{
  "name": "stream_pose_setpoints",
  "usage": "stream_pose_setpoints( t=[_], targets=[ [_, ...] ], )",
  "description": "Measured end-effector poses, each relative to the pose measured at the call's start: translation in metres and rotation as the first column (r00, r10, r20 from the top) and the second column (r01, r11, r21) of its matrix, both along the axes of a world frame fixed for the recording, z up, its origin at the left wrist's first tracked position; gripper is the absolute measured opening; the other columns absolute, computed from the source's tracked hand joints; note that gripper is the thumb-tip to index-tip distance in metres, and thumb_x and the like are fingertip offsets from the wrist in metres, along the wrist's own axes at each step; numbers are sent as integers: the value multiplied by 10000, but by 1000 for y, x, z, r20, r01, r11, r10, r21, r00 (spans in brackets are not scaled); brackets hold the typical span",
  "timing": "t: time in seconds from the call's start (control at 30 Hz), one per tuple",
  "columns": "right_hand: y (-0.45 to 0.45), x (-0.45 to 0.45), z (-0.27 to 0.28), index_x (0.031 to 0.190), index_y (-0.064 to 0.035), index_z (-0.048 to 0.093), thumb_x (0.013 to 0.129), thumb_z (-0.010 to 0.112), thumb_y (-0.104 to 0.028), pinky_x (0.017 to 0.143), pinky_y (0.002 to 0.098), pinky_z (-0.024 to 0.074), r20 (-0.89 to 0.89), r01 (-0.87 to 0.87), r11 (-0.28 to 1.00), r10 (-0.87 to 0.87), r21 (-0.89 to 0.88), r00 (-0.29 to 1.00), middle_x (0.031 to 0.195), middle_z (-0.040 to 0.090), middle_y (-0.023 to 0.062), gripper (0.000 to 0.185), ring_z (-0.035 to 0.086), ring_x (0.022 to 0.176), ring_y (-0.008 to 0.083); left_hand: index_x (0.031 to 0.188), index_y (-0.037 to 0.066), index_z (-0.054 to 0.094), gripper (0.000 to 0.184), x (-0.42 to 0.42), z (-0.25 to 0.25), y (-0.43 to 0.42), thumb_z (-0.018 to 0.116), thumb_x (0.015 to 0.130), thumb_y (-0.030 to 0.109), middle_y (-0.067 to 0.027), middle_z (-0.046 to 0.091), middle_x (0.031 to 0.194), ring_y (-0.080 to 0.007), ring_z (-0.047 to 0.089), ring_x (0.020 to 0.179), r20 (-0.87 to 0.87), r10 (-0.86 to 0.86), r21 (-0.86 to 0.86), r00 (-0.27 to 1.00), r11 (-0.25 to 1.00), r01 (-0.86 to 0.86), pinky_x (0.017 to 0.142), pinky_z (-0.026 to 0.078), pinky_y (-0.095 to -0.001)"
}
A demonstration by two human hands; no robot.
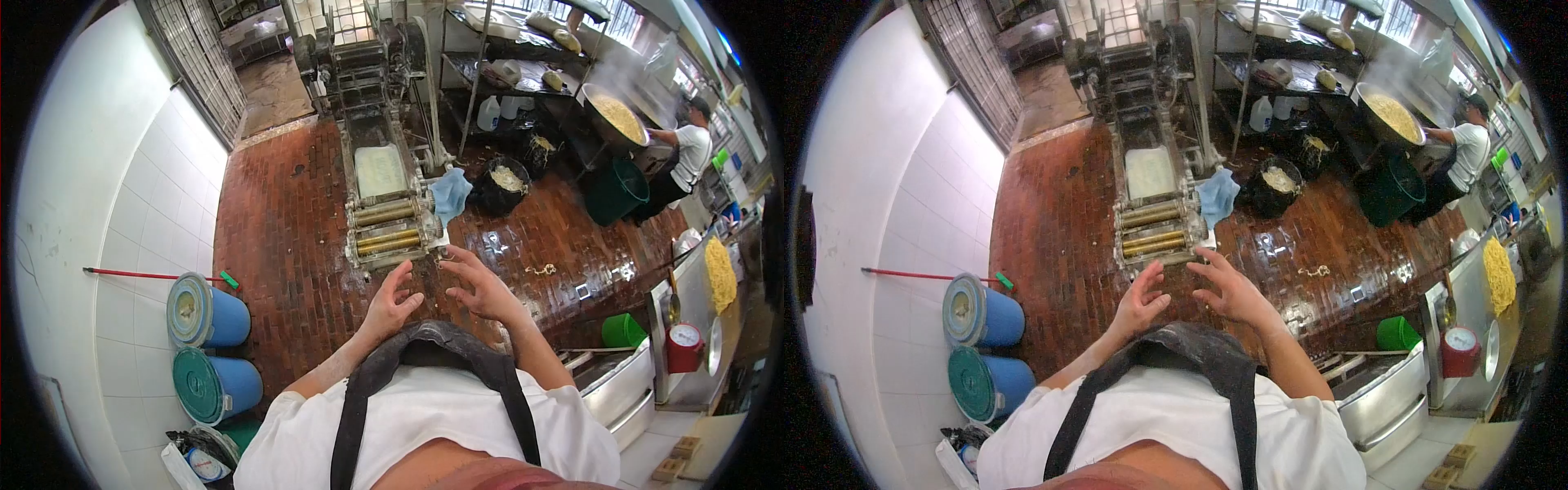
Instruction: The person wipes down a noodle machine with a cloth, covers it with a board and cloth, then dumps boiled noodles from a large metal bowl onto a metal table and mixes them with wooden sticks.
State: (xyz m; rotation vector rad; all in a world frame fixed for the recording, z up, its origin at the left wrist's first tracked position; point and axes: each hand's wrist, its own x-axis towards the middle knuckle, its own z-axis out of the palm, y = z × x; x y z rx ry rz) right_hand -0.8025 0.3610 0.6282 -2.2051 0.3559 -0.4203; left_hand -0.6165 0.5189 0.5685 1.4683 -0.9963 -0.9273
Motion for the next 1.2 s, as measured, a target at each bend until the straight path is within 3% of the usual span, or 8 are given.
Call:
stream_pose_setpoints(
  t=[0.3,0.7,0.97,1.2],
  targets=[
    [-1,0,0,1341,-82,540,845,704,-85,1102,407,370,-2,5,1000,-5,-23,1000,1503,376,150,521,386,1379,337,1473,44,364,660,1,-2,-3,673,898,140,-133,417,1473,-245,421,1349,-25,-5,4,1000,1000,5,1056,413,-377],
    [-4,2,3,1311,-79,553,855,717,-139,1064,425,420,25,1,997,1,-79,1000,1475,408,168,488,439,1330,372,1427,75,425,604,2,-5,-5,683,888,169,-120,494,1369,-242,495,1260,17,22,-31,1000,999,-21,1002,456,-367],
    [-2,3,4,1335,-90,551,857,701,-91,1101,396,372,-37,3,1000,-3,9,999,1507,374,140,501,388,1380,325,1438,46,414,597,3,-1,-5,664,902,126,-126,466,1410,-234,449,1313,-19,14,-12,1000,1000,-14,1043,424,-366],
    [-5,3,-3,1313,-86,556,858,713,-137,1061,417,422,6,-3,998,4,-62,1000,1480,408,157,485,443,1329,362,1432,48,421,580,1,0,-6,658,907,119,-112,472,1409,-226,460,1302,-15,21,-8,1000,1000,-21,1035,434,-367]
  ],
)
